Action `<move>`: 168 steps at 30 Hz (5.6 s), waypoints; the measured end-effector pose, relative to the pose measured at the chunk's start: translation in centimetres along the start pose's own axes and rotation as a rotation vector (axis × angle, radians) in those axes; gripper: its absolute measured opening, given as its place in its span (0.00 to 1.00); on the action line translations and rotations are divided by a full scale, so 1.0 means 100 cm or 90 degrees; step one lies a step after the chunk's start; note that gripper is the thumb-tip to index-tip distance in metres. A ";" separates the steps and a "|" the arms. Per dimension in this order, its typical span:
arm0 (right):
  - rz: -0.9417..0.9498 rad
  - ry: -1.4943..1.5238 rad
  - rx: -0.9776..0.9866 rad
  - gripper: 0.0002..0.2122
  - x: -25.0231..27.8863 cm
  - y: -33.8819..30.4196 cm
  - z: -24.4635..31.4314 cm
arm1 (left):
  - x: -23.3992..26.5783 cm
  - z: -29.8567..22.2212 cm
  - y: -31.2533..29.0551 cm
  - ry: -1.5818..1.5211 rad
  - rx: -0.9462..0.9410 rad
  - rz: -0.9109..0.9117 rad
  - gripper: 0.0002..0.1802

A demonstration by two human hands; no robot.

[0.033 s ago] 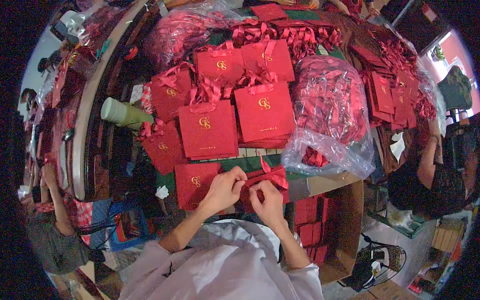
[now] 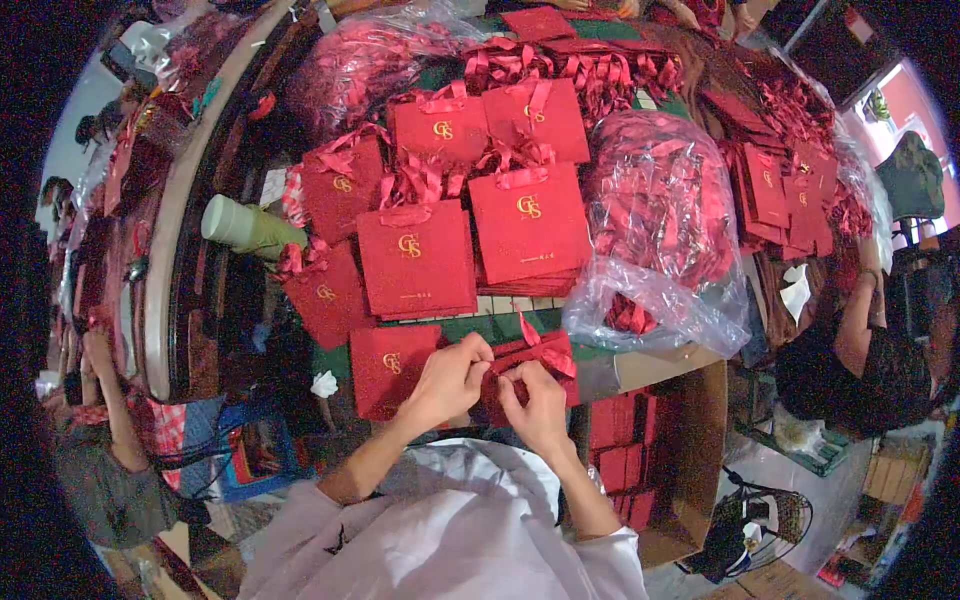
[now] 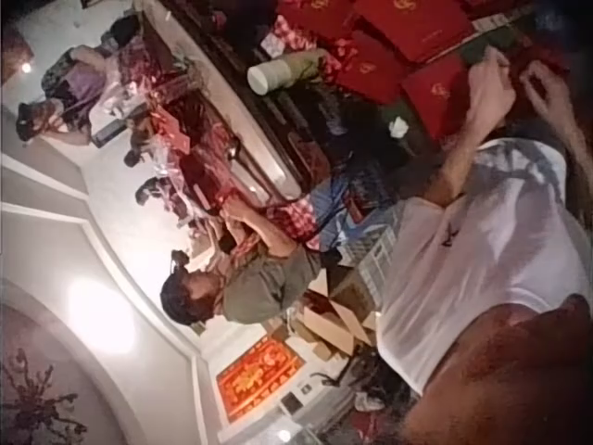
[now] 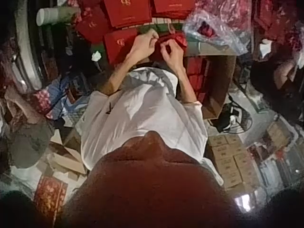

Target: The person attaches ribbon handles to paper gift bags by hand, threading the ribbon straps into the bags and pressing them to secure the handles one bag at a time.

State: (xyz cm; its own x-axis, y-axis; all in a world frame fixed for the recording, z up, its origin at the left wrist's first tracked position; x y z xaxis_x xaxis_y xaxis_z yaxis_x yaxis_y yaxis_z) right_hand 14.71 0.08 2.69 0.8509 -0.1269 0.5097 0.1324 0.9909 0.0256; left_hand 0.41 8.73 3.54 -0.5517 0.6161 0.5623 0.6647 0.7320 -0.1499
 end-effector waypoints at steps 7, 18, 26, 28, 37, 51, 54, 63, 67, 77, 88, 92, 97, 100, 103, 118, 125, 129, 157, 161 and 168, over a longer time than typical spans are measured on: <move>-0.014 0.066 -0.046 0.04 0.004 -0.004 0.001 | 0.004 -0.001 0.000 -0.081 0.029 0.046 0.07; -0.018 0.075 -0.031 0.04 0.009 -0.005 0.006 | 0.006 0.005 0.001 -0.215 0.036 0.107 0.08; -0.002 -0.056 0.001 0.06 0.012 -0.005 0.011 | 0.012 -0.011 -0.003 -0.170 0.049 0.110 0.08; 0.004 -0.099 0.000 0.06 0.015 -0.003 0.022 | 0.010 -0.017 -0.004 -0.153 0.061 0.103 0.07; -0.012 -0.127 -0.031 0.06 0.010 0.003 0.023 | -0.004 -0.023 -0.013 -0.041 -0.057 -0.058 0.08; 0.037 -0.231 0.099 0.03 0.035 0.021 0.027 | -0.012 -0.011 -0.015 -0.067 -0.112 -0.105 0.08; 0.126 -0.208 0.092 0.03 0.041 0.026 0.015 | -0.021 -0.002 -0.015 -0.007 -0.202 -0.111 0.08; 0.280 0.068 -0.030 0.08 0.045 0.035 -0.020 | -0.023 -0.016 -0.022 0.037 -0.223 -0.106 0.04; 0.217 0.051 -0.016 0.08 0.030 0.033 -0.031 | -0.013 -0.017 -0.017 0.038 -0.214 -0.110 0.04; 0.026 0.071 -0.126 0.11 0.029 0.052 -0.034 | -0.010 -0.011 -0.017 -0.019 -0.175 -0.050 0.06; -0.093 -0.152 -0.111 0.10 0.036 0.033 -0.042 | -0.030 0.023 -0.005 -0.016 -0.041 -0.078 0.08; -0.044 -0.234 -0.189 0.10 0.029 0.040 -0.039 | -0.035 0.019 0.002 0.014 -0.058 -0.084 0.08; -0.054 -0.262 -0.178 0.10 0.020 0.044 -0.051 | -0.039 0.015 0.019 0.038 0.031 -0.118 0.11; -0.059 -0.271 -0.183 0.10 0.020 0.041 -0.054 | -0.039 0.013 0.030 0.112 0.082 -0.120 0.13; -0.046 -0.266 -0.194 0.10 0.021 0.038 -0.055 | -0.045 0.019 0.036 0.163 0.072 -0.111 0.14; 0.024 0.115 -0.068 0.07 0.030 0.034 -0.041 | -0.048 0.015 0.037 -0.039 -0.041 -0.112 0.08; 0.037 0.118 -0.024 0.08 0.031 0.032 -0.042 | -0.039 0.007 0.033 -0.048 -0.014 -0.067 0.07; 0.061 0.131 -0.036 0.08 0.033 0.032 -0.040 | -0.039 0.009 0.032 -0.030 -0.044 -0.073 0.07; -0.241 0.349 -0.113 0.07 0.047 0.042 -0.093 | -0.033 0.009 -0.058 -0.213 -0.046 0.134 0.40; -0.245 0.343 -0.128 0.07 0.048 0.040 -0.093 | -0.028 0.001 -0.059 -0.262 -0.022 0.151 0.40; -0.297 0.090 -0.075 0.07 0.051 0.027 -0.060 | -0.033 0.022 -0.056 -0.356 -0.015 0.111 0.35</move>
State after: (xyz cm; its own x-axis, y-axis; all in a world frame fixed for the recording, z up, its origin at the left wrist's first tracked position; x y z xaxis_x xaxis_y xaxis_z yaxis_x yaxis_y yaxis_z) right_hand 22.42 1.85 0.18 0.7471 -0.5683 0.3448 0.5648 0.8162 0.1215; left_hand -2.64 3.22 0.75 -0.6113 0.7913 0.0148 0.7768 0.6034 -0.1801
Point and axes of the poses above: each hand's wrist, its own y-axis towards the middle knuckle, its own x-axis out of the back of the hand, z = x × y, the point moved 1 cm from there along y, towards the middle knuckle, and after that the axes turned 9 degrees about z, right-handed, at the moved point
